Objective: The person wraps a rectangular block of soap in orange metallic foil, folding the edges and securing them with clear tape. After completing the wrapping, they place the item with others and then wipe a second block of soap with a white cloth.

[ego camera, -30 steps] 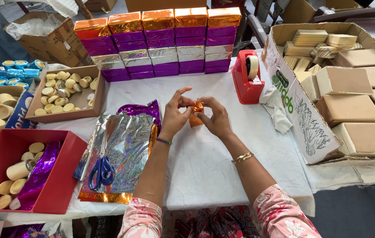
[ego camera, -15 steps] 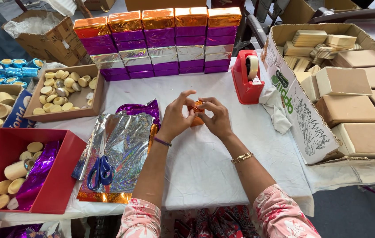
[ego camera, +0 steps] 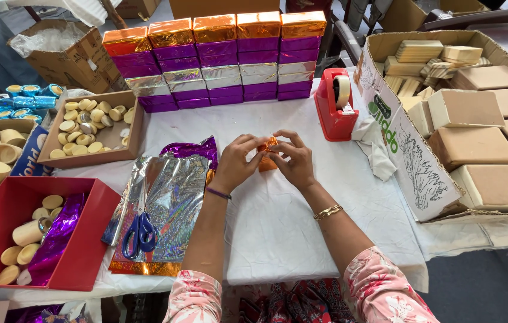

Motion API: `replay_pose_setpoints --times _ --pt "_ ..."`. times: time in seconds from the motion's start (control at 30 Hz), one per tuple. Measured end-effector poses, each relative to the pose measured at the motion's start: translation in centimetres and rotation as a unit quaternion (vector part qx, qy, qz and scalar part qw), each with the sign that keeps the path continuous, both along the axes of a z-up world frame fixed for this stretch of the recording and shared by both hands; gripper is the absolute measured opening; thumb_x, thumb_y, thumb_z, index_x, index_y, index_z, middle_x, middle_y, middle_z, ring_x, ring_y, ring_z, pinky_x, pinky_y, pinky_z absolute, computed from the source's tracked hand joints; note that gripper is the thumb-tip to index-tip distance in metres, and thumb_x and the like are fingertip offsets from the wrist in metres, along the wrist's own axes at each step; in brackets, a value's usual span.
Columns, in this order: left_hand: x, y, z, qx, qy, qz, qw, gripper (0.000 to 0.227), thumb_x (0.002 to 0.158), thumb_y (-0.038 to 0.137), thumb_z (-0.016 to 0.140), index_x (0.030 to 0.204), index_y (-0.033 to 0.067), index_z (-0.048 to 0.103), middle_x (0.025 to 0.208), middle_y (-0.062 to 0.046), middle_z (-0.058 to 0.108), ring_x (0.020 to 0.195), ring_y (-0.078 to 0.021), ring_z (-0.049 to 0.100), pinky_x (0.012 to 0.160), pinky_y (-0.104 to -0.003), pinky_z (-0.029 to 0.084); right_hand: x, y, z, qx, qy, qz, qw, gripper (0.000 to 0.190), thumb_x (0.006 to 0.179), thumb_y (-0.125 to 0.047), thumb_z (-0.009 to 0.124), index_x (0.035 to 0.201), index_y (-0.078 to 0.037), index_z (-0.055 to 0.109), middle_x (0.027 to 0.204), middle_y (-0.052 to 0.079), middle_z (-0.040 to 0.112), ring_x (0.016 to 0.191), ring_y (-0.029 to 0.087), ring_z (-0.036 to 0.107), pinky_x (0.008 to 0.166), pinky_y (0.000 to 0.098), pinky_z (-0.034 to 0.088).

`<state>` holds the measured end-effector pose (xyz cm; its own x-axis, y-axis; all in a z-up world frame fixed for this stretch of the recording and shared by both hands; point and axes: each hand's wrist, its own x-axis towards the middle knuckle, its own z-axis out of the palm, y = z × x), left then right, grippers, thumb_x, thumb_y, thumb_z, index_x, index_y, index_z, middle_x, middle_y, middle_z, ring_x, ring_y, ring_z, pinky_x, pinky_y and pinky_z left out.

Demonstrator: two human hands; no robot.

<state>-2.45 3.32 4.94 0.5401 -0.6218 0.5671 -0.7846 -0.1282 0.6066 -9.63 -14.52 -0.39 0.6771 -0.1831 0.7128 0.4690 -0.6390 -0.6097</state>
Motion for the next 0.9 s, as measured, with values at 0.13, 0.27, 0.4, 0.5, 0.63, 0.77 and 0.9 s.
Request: replay_pose_setpoints --times 0.13,0.27,0.4,0.5,0.63,0.77,0.9 --pt "0.7 -0.3 -1.6 -0.034 -0.052 -0.009 0.998 0.015 0.090 0.008 0.071 0.104 0.0071 0.077 0.106 -0.007 0.073 0.097 -0.0242 0.070 0.083 -0.035 0.057 0.2 0.1 -0.5 -0.015 -0.019 -0.021 0.999 0.014 0.085 -0.011 0.083 0.096 -0.007 0.075 0.127 0.006 0.067 0.090 0.016 0.077 0.067 0.0268 0.062" --pt "0.4 -0.2 -1.3 -0.031 -0.117 0.032 0.992 0.009 0.088 0.007 0.071 0.096 0.0073 0.076 0.097 -0.005 0.072 0.095 -0.0253 0.070 0.082 -0.037 0.056 -0.7 0.1 0.8 -0.048 -0.051 -0.054 0.996 0.022 0.081 -0.016 0.086 0.097 -0.006 0.075 0.115 0.005 0.070 0.089 0.018 0.074 0.068 0.0280 0.061" --pt "-0.1 -0.2 -0.9 -0.005 -0.139 0.063 0.988 0.008 0.086 0.008 0.071 0.093 0.0090 0.076 0.093 -0.004 0.071 0.091 -0.0257 0.068 0.078 -0.039 0.055 -1.4 -0.1 0.3 -0.026 0.082 -0.069 0.994 0.016 0.086 -0.018 0.086 0.088 -0.010 0.072 0.086 0.004 0.072 0.064 0.017 0.069 0.059 0.0309 0.054" --pt "-0.2 -0.6 -1.1 -0.016 -0.162 0.069 0.984 0.009 0.084 0.007 0.071 0.093 0.0085 0.074 0.096 -0.005 0.071 0.094 -0.0263 0.068 0.079 -0.040 0.055 -3.3 2.1 -2.7 -0.180 0.254 0.073 0.947 0.010 0.083 -0.020 0.077 0.083 -0.012 0.072 0.078 0.006 0.072 0.067 0.023 0.068 0.063 0.0381 0.054" --pt "-0.2 -0.6 -1.3 -0.009 -0.166 0.065 0.984 0.009 0.085 0.007 0.070 0.093 0.0082 0.074 0.095 -0.006 0.069 0.094 -0.0265 0.067 0.081 -0.040 0.055 -8.6 6.6 -0.8 -0.321 0.317 0.215 0.866 0.018 0.085 -0.028 0.077 0.082 -0.011 0.073 0.082 0.008 0.074 0.076 0.028 0.068 0.069 0.0412 0.054" --pt "-0.2 -0.7 -1.5 -0.023 -0.165 0.069 0.984 0.009 0.084 0.006 0.070 0.092 0.0082 0.073 0.095 -0.005 0.070 0.094 -0.0263 0.067 0.082 -0.040 0.054 -5.4 -0.5 -1.6 -0.116 0.263 0.125 0.950 0.011 0.089 -0.015 0.071 0.097 -0.011 0.077 0.090 0.006 0.077 0.079 0.018 0.070 0.073 0.0332 0.055" --pt "-0.1 -0.7 -1.6 -0.023 -0.158 0.073 0.985 0.009 0.084 0.005 0.070 0.092 0.0075 0.074 0.096 -0.005 0.070 0.094 -0.0265 0.067 0.082 -0.040 0.055 -1.0 -11.6 4.3 0.063 0.114 -0.300 0.945 0.014 0.097 -0.012 0.067 0.101 -0.012 0.080 0.085 0.008 0.077 0.069 0.016 0.071 0.063 0.0326 0.055"
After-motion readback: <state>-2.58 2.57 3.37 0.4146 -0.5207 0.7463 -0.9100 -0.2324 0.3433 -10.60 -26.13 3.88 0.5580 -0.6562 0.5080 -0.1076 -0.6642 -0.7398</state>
